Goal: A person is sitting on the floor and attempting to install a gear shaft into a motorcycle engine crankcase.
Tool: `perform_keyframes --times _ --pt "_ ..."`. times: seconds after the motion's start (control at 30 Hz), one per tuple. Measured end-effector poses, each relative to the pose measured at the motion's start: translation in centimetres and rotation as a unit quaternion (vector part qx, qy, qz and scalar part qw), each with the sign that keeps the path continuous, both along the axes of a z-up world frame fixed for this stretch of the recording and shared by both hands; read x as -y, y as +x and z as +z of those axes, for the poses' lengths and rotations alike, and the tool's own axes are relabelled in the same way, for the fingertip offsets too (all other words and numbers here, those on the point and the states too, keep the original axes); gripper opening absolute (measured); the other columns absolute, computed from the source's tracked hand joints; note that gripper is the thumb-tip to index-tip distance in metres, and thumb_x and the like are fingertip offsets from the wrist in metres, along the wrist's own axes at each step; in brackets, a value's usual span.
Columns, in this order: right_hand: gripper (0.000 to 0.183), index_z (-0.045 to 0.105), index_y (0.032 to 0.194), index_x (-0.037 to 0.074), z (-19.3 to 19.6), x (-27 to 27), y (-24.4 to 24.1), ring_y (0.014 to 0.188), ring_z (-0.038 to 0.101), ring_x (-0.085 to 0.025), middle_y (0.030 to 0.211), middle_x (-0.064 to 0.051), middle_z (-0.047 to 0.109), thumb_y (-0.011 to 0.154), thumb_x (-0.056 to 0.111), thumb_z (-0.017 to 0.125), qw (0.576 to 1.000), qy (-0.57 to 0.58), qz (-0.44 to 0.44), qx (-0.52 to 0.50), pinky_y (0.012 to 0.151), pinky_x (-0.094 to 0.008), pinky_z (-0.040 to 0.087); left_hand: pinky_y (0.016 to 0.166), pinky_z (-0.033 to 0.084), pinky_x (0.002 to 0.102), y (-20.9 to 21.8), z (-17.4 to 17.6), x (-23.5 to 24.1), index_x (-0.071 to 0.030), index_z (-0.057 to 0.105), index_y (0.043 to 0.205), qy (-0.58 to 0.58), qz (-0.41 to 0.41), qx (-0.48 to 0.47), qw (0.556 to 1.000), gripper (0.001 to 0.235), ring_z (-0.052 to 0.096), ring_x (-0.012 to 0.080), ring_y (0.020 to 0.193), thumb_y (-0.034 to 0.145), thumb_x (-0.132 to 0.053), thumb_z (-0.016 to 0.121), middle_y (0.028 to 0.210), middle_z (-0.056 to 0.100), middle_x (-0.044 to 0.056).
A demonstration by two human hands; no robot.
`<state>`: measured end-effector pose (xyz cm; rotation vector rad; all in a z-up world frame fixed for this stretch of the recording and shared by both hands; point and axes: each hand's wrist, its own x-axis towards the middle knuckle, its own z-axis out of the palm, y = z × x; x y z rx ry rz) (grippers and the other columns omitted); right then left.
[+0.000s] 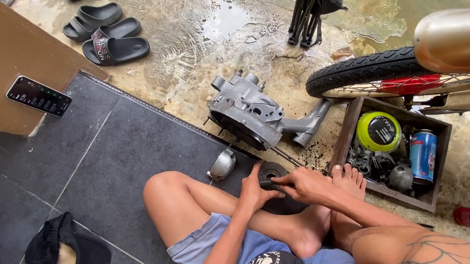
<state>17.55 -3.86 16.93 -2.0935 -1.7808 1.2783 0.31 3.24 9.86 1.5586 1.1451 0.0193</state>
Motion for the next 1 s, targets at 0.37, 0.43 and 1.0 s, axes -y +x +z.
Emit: perform_keyframes --times 0.37,0.43,1.0 --pt "0.035 0.076 0.123 0.031 0.4 -0.8 1.0 0.091 0.077 -0.04 0.1 -0.012 0.081 0.092 0.03 0.06 0.995 0.042 0.014 0.089 0.08 -0.054 0.061 0.115 0.046 0.051 -0.3 -2.1 -0.7 -0.024 0.046 0.153 0.001 0.012 0.033 0.999 0.117 0.056 0.0451 0.131 0.05 -0.03 0.101 0.137 0.064 0.022" --pt "0.035 0.075 0.124 0.03 0.2 -0.4 0.8 0.088 0.077 -0.041 0.099 -0.013 0.08 0.093 0.029 0.059 0.992 0.058 0.012 0.108 0.079 -0.055 0.061 0.115 0.046 0.05 -0.5 -2.8 -0.3 -0.025 0.046 0.152 -0.003 0.015 0.038 0.999 0.12 0.056 0.0437 0.132 0.046 -0.032 0.102 0.138 0.065 0.02" --pt "0.034 0.076 0.124 0.027 -0.2 -0.1 0.7 0.098 0.074 -0.043 0.106 -0.014 0.08 0.094 0.031 0.06 1.0 0.004 0.011 0.014 0.084 -0.056 0.059 0.117 0.045 0.051 -0.5 -1.9 -0.4 -0.027 0.04 0.157 -0.027 0.001 0.014 1.0 0.119 0.054 0.0462 0.134 0.055 -0.028 0.1 0.141 0.061 0.025"
